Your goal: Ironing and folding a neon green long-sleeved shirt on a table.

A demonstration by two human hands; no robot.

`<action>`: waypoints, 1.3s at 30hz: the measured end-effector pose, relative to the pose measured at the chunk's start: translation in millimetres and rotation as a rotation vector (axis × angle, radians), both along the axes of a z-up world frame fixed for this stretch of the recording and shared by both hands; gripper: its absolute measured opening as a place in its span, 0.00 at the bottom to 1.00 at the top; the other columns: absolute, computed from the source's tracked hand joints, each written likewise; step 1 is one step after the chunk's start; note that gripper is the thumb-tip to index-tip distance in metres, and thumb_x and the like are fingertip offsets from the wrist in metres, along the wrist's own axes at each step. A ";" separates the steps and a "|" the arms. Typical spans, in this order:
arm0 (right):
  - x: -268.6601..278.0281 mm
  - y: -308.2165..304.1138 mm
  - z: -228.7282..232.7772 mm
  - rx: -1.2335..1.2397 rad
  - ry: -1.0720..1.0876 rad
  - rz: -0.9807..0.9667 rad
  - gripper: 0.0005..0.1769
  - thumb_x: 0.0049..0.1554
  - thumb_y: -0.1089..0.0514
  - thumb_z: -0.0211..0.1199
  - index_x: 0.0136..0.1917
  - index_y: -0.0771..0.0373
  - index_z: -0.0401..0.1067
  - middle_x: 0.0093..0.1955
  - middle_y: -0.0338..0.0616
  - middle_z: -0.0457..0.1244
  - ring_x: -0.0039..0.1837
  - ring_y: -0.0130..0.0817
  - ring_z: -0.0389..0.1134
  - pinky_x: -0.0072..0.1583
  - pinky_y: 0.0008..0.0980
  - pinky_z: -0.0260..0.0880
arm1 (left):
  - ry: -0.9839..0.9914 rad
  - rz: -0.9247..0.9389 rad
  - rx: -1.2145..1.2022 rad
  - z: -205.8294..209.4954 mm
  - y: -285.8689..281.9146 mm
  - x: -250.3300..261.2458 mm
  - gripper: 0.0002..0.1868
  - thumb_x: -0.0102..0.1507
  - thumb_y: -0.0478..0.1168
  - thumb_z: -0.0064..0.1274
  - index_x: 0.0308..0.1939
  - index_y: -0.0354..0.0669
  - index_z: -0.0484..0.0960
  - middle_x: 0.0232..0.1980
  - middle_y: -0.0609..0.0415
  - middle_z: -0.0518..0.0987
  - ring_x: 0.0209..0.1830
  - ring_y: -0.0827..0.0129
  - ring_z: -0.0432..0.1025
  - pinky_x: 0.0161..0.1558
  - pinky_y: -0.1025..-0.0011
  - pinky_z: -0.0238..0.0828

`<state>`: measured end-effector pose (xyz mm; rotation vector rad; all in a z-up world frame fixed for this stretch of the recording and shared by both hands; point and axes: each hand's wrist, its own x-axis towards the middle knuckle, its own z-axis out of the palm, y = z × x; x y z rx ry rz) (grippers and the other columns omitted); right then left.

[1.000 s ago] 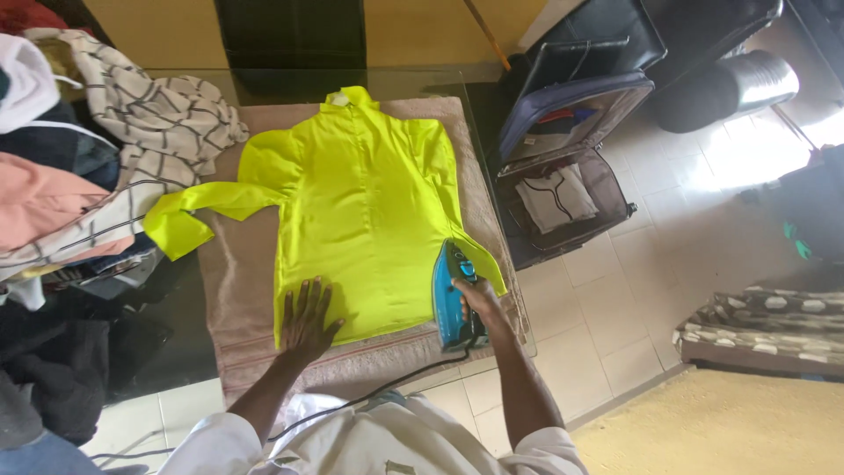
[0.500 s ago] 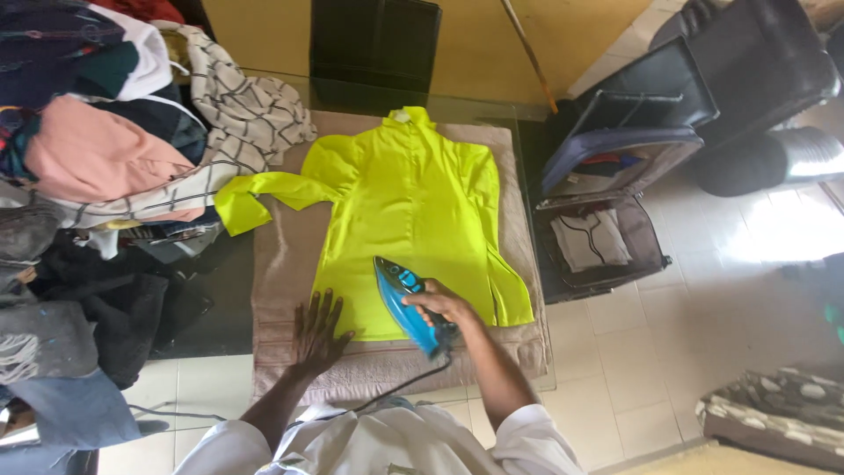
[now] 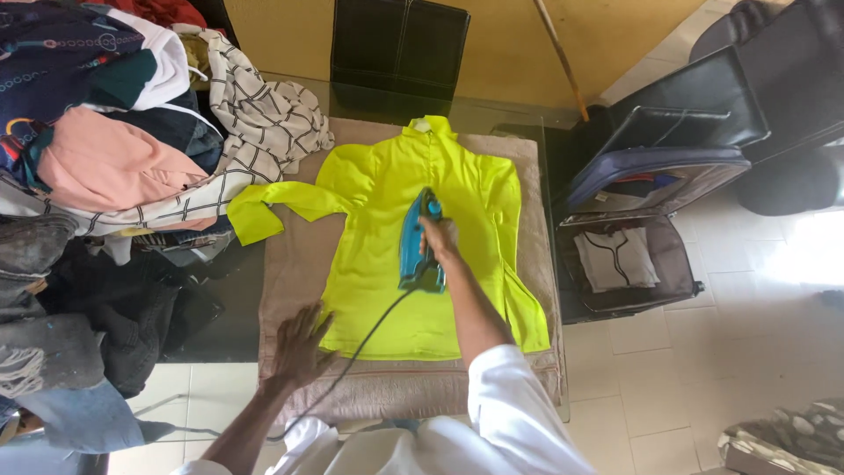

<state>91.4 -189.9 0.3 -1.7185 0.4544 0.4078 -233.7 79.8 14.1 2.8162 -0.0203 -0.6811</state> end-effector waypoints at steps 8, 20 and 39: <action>93.6 7.4 17.9 -0.082 -0.007 0.029 0.22 0.53 0.52 0.72 0.30 0.72 0.70 0.26 0.50 0.63 0.23 0.39 0.64 0.26 0.42 0.68 | -0.260 -0.123 -0.162 -10.5 12.3 -3.5 0.44 0.64 0.63 0.45 0.78 0.52 0.47 0.82 0.44 0.36 0.82 0.50 0.29 0.74 0.42 0.22; 152.8 19.6 20.5 -0.081 0.100 0.024 0.20 0.54 0.50 0.70 0.36 0.70 0.71 0.26 0.46 0.62 0.24 0.37 0.63 0.28 0.42 0.70 | -0.165 -0.116 -0.211 1.9 13.7 3.2 0.41 0.67 0.56 0.43 0.79 0.55 0.42 0.83 0.47 0.32 0.82 0.52 0.26 0.75 0.43 0.18; 143.8 78.8 21.2 -0.082 0.106 0.259 0.18 0.54 0.52 0.71 0.36 0.69 0.71 0.28 0.46 0.63 0.25 0.37 0.63 0.28 0.41 0.68 | 0.044 -0.107 -0.190 9.2 18.2 6.3 0.42 0.68 0.52 0.47 0.80 0.54 0.42 0.84 0.46 0.29 0.83 0.51 0.23 0.76 0.43 0.17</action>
